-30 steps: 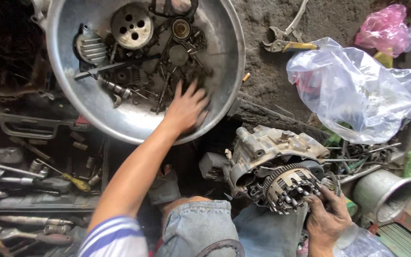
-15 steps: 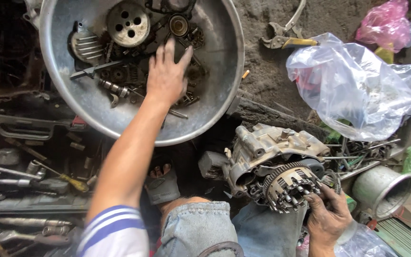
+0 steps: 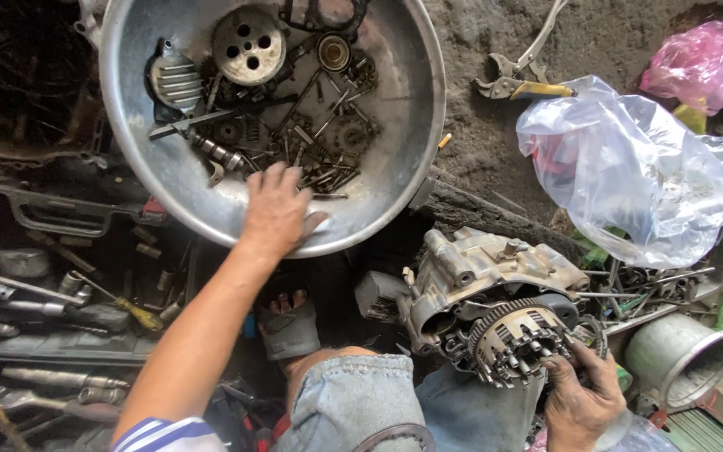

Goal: The person arranges various metallic engine components, including clutch plates and gears, inside a motorcycle engine casing by hand while working on the floor.

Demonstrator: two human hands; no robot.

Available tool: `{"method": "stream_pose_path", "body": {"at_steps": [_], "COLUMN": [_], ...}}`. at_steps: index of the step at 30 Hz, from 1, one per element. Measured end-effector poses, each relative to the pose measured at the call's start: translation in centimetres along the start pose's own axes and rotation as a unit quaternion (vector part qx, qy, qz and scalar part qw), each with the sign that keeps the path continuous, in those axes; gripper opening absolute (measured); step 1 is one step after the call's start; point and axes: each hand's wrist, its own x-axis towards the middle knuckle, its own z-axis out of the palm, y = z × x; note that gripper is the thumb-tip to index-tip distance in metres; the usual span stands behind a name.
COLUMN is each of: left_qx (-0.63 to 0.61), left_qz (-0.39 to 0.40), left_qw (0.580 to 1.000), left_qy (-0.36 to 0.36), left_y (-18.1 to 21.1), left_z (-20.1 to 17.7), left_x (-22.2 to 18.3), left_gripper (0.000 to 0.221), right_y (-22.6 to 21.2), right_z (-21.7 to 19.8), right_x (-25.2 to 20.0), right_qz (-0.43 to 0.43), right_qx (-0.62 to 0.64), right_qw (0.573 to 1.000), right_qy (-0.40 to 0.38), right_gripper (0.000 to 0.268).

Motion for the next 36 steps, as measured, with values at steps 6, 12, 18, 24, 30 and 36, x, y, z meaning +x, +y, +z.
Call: {"method": "stream_pose_path", "body": {"at_steps": [6,12,18,24,30,36], "left_qx": [-0.102,-0.156,-0.039,0.08,0.139,0.149], "left_qz": [-0.013,-0.105,-0.066,-0.09,-0.021,0.024], "left_qw": [0.89,0.917,0.91,0.922,0.933,0.942], "left_qy": [0.444,0.351,0.407,0.368,0.331,0.299], "left_y": [2.9,-1.7,-1.2,-1.0,-2.7,-3.9], "left_z": [1.8,5.2,4.5,5.7,6.7,6.2], "left_x": [8.1,15.9,16.2,17.2,17.7,16.7], "left_gripper": [0.025,0.014,0.011,0.02,0.028,0.026], "right_y": [-0.4,-0.9,-1.1,-3.0,-3.4,-3.0], "right_z": [0.1,0.0,0.4,0.4,0.9,0.8], "right_x": [-0.1,0.1,0.2,0.7,0.7,0.7], "right_qz": [0.005,-0.01,-0.002,-0.004,0.009,0.011], "right_qx": [0.006,0.006,0.02,0.018,0.051,0.041], "right_qw": [1.0,1.0,1.0,0.999,0.998,0.999], "right_qy": [-0.001,-0.004,-0.009,-0.03,-0.029,-0.03], "right_gripper": [0.049,0.049,0.043,0.041,0.042,0.043]}}
